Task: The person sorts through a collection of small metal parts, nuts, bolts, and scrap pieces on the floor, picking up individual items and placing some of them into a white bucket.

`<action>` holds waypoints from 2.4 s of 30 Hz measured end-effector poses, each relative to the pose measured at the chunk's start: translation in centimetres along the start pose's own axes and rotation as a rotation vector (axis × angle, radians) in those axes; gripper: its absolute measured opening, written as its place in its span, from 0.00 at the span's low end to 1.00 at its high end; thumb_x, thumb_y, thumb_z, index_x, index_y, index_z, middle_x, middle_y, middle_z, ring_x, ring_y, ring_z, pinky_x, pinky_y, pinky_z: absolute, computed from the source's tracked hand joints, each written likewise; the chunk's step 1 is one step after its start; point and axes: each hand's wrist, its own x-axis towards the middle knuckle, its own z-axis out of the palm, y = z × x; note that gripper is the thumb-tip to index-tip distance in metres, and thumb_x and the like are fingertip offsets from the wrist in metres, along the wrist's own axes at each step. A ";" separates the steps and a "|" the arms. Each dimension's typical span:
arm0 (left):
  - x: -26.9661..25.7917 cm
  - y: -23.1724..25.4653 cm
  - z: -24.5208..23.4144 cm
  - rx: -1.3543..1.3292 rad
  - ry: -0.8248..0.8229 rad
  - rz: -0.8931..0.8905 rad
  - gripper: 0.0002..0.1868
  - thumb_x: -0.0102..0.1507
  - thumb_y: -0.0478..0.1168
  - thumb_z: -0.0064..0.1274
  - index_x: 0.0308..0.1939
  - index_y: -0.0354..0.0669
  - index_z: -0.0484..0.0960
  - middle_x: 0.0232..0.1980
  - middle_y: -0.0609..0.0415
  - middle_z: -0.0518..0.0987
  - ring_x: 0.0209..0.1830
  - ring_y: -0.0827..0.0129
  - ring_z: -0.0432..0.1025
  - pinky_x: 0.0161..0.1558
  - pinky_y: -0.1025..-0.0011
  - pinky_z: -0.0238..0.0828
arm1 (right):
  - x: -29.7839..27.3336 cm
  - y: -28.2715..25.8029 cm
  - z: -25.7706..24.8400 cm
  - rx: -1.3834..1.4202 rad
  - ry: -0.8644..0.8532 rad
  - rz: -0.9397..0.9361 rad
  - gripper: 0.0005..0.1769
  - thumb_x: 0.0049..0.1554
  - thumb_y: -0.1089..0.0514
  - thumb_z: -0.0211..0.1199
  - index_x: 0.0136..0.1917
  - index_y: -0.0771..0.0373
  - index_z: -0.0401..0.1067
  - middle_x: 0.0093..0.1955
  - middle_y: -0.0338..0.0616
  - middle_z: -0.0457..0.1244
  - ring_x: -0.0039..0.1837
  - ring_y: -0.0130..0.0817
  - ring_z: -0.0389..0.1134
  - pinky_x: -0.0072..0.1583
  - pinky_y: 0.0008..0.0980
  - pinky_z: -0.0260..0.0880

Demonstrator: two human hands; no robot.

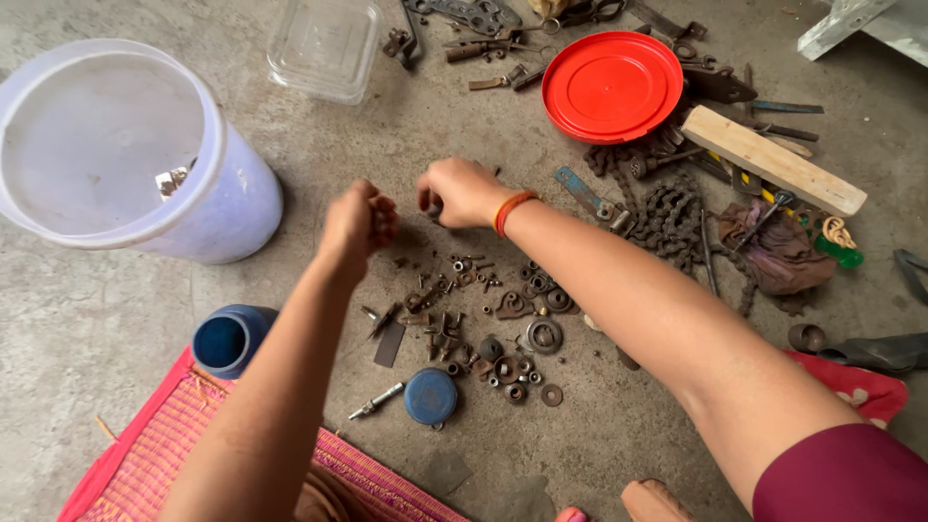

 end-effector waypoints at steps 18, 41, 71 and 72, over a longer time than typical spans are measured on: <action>-1.4 0.2 1.1 0.096 -0.008 0.190 0.05 0.63 0.29 0.53 0.41 0.29 0.80 0.33 0.50 0.81 0.25 0.73 0.73 0.32 0.74 0.78 | 2.3 -0.8 -0.6 0.983 0.023 0.253 0.04 0.58 0.63 0.57 0.45 0.66 0.71 0.40 0.44 0.67 0.39 0.29 0.67 0.43 0.32 0.73; -11.9 14.0 -18.5 0.812 0.673 0.822 0.08 0.57 0.29 0.58 0.40 0.37 0.88 0.32 0.46 0.84 0.31 0.65 0.81 0.36 0.68 0.76 | 15.1 -27.8 -4.1 0.325 0.505 -0.257 0.13 0.44 0.53 0.69 0.36 0.66 0.74 0.37 0.55 0.72 0.41 0.47 0.75 0.42 0.42 0.73; -0.7 2.5 7.4 1.047 0.119 0.671 0.12 0.54 0.37 0.63 0.43 0.46 0.89 0.46 0.46 0.85 0.49 0.53 0.79 0.53 0.59 0.75 | -1.5 5.1 -5.1 0.102 0.227 0.149 0.09 0.50 0.65 0.64 0.45 0.58 0.80 0.45 0.44 0.72 0.48 0.39 0.74 0.52 0.38 0.74; -0.3 1.7 8.1 1.053 0.121 0.647 0.14 0.54 0.36 0.62 0.43 0.46 0.88 0.47 0.46 0.85 0.50 0.52 0.79 0.53 0.58 0.74 | -2.0 5.8 -4.7 0.090 0.227 0.187 0.09 0.49 0.65 0.65 0.44 0.58 0.80 0.45 0.45 0.72 0.49 0.39 0.74 0.52 0.38 0.73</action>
